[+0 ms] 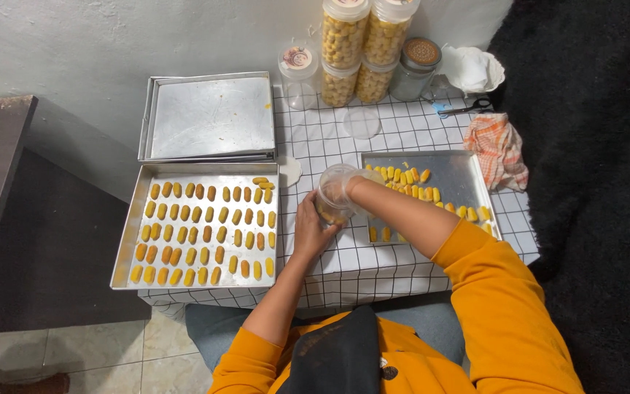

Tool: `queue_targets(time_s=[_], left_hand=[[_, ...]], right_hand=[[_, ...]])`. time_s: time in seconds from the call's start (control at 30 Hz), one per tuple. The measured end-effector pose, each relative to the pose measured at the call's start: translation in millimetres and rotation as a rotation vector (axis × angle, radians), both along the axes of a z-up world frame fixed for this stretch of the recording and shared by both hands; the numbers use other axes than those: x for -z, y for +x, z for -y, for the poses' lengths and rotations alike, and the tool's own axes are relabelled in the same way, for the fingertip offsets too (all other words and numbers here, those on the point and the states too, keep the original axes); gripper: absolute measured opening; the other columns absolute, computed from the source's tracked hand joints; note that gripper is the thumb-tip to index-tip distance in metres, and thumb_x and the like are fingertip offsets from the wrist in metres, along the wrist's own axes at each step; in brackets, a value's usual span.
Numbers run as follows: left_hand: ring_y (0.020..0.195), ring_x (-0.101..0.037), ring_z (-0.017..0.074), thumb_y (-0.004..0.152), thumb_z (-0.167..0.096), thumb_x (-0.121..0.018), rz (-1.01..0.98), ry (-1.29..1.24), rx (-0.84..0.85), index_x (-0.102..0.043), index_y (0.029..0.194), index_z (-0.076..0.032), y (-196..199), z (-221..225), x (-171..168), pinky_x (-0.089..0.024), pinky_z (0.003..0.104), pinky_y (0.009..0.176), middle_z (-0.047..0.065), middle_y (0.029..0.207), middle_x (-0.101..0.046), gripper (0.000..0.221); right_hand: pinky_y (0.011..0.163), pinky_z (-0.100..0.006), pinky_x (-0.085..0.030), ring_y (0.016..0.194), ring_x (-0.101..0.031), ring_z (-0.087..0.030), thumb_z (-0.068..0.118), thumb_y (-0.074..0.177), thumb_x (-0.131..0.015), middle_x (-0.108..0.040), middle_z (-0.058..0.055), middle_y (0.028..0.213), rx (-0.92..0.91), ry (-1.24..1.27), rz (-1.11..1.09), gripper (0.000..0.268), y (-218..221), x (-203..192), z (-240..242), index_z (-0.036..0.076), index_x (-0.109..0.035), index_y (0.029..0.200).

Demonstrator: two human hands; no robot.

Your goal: The person transfers small yellow snack pieces from a metal tray into a clear plastic container using gloved hands. The person holds the container steady with the left hand while picking up snacks one by one with the right hand and placing them inside.

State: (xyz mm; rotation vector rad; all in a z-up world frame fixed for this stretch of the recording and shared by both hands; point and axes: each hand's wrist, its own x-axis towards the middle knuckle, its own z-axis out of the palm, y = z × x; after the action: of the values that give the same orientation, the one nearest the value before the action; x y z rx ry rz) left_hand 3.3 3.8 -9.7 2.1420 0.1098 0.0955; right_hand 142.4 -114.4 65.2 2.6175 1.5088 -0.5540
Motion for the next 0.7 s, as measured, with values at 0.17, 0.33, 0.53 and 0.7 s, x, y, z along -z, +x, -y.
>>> queue_targets(time_s=[0.17,0.33,0.53,0.7], left_hand=[[0.143,-0.039,0.0320,0.065,-0.026,-0.092,0.021,0.009,-0.004,-0.031,0.149,-0.010,2,0,9,-0.030,0.047,0.121,0.013,0.145,-0.049,0.104],[0.142,-0.040,0.0309,0.064,-0.026,-0.092,0.024,0.011,-0.007,-0.031,0.149,-0.012,2,0,10,-0.030,0.047,0.121,0.011,0.144,-0.050,0.105],[0.143,-0.039,0.0315,0.066,-0.025,-0.091,0.039,0.023,0.000,-0.030,0.150,-0.010,2,1,10,-0.030,0.047,0.121,0.012,0.146,-0.049,0.104],[0.144,-0.037,0.0331,0.068,-0.022,-0.090,0.034,0.028,0.011,-0.029,0.151,-0.008,1,1,10,-0.029,0.047,0.121,0.015,0.148,-0.047,0.104]], right_hand=[[0.090,-0.040,-0.056,0.092,-0.073,-0.023,0.028,0.084,-0.072,-0.076,0.000,0.087,0.020,0.001,-0.011,0.005,-3,-6,7,0.024,-0.075,0.083],[0.090,-0.038,-0.056,0.090,-0.073,-0.021,0.031,0.086,-0.069,-0.075,0.001,0.086,0.040,0.004,-0.021,0.009,-4,0,2,0.025,-0.074,0.082],[0.090,-0.036,-0.055,0.089,-0.073,-0.018,0.035,0.090,-0.065,-0.074,0.003,0.084,0.065,0.009,-0.030,0.014,2,15,1,0.026,-0.073,0.082],[0.089,-0.035,-0.055,0.088,-0.073,-0.016,0.038,0.092,-0.062,-0.074,0.004,0.083,0.083,0.015,-0.037,0.018,7,23,1,0.027,-0.072,0.081]])
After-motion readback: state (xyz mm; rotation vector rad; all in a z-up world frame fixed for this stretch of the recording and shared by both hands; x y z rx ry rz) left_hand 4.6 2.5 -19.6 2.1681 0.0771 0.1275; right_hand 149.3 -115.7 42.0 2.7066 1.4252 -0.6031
